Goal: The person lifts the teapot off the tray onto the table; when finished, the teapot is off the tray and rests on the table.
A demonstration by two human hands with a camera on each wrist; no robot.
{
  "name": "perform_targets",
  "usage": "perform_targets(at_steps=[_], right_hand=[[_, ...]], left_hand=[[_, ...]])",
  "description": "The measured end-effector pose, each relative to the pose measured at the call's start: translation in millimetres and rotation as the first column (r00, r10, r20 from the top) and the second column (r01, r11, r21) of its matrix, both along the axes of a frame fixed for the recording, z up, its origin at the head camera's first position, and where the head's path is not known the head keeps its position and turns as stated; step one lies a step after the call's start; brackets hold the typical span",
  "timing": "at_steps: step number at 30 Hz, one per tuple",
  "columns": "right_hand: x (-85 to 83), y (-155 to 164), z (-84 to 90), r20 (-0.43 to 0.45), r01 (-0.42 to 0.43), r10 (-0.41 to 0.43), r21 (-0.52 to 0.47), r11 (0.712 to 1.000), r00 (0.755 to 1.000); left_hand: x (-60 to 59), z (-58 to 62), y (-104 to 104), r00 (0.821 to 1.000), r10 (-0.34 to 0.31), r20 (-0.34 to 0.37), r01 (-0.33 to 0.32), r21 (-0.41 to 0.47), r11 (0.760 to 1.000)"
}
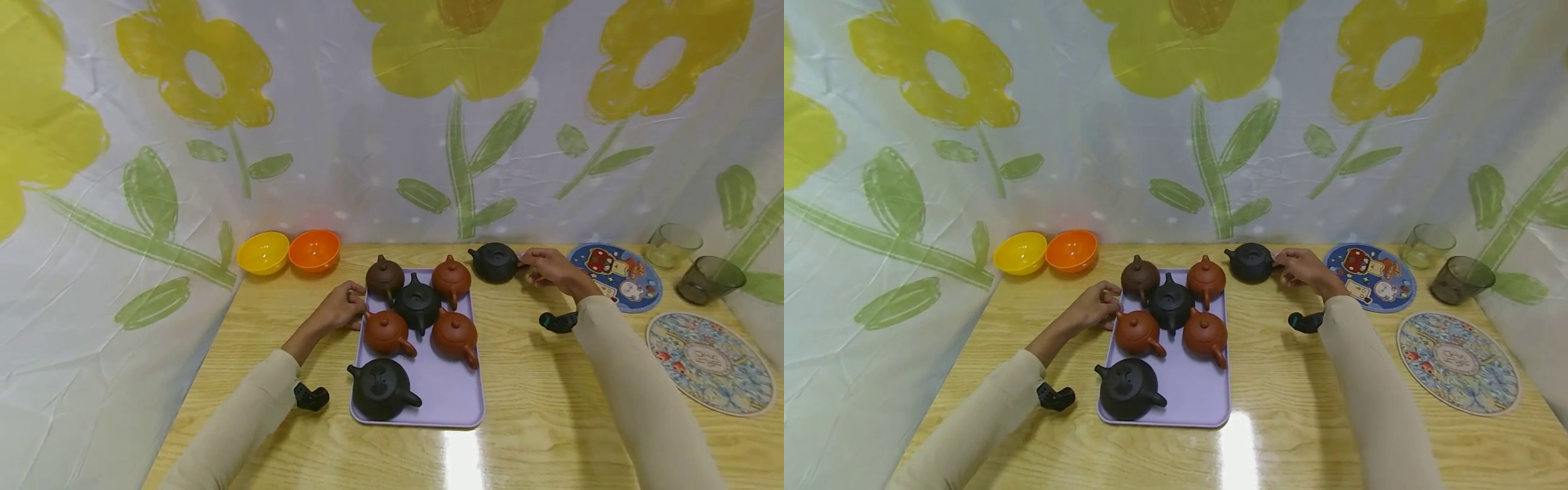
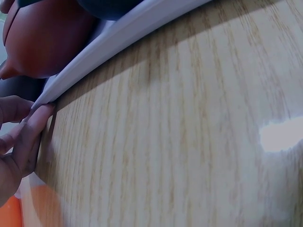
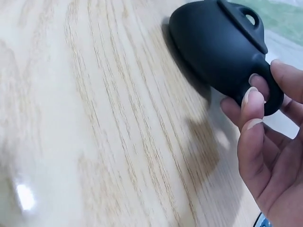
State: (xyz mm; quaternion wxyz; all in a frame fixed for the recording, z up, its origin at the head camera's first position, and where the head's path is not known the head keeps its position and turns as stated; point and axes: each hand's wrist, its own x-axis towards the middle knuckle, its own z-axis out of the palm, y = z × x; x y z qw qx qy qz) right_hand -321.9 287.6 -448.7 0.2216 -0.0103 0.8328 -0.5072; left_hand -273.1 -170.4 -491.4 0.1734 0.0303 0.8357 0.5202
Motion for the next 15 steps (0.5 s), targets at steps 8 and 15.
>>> perform_targets(at_steps=[8,15], right_hand=[[-12.9,1,-16.5,0.007,0.026,-0.026,0.0,1.0,1.0],[-15.5,-2,-25.9,-0.034,0.079,-0.079,-0.007,0.997,0.996]], left_hand=[[0.1,-1.3,0,1.0,-0.003,-0.017,0.003,0.025,1.0],[0.2,-2.3,0,1.0,0.004,-0.015,-0.003,0.015,1.0]])
